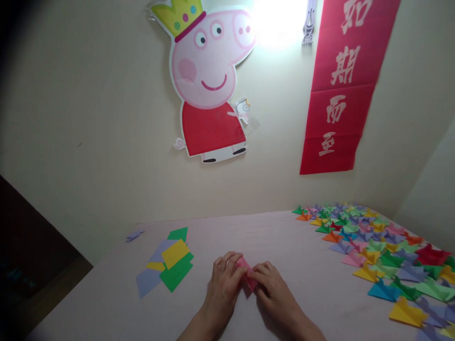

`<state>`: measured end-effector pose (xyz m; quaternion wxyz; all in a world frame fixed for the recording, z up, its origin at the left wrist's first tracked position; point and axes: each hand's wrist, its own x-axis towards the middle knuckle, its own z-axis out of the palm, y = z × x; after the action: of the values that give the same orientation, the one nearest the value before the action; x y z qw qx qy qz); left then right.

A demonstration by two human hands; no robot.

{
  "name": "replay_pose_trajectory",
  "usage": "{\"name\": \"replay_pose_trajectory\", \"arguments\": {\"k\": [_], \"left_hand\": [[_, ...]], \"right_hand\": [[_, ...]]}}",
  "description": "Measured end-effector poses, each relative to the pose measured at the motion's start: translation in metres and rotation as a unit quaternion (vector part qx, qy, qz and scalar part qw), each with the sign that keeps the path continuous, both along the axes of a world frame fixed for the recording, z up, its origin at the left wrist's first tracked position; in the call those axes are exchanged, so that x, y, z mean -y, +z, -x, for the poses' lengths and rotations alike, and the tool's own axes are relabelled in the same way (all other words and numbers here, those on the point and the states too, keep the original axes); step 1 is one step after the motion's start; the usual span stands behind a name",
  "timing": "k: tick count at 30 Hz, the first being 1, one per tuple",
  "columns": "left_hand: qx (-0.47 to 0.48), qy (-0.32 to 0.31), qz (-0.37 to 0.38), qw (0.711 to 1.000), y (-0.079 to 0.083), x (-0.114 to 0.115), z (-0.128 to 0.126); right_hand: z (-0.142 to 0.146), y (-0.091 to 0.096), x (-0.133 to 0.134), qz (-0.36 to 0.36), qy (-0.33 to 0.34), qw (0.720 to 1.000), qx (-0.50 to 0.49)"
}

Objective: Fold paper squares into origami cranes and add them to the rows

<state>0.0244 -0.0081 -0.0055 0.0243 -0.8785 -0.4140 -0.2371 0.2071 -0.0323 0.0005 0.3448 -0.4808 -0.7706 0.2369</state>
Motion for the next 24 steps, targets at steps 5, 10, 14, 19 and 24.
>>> {"name": "replay_pose_trajectory", "arguments": {"k": [5,10,14,19,24], "left_hand": [[0.001,0.021,0.043,0.999,0.006,0.014,0.013],[-0.015,0.003,0.083,0.996,0.007,0.020,0.027],[0.055,-0.017,0.112,0.992,0.005,0.022,0.034],[0.102,0.009,0.152,0.983,0.001,0.022,0.036],[0.007,0.053,0.069,0.996,-0.010,0.031,0.034]], "right_hand": [[-0.001,-0.013,-0.003,-0.018,-0.021,0.999,0.025],[-0.004,-0.019,0.000,-0.014,-0.018,1.000,0.010],[-0.005,-0.009,-0.003,0.018,-0.033,0.999,0.017],[0.003,0.000,-0.028,0.059,-0.017,0.998,0.031],[0.017,0.001,-0.049,0.101,-0.051,0.991,0.073]]}}
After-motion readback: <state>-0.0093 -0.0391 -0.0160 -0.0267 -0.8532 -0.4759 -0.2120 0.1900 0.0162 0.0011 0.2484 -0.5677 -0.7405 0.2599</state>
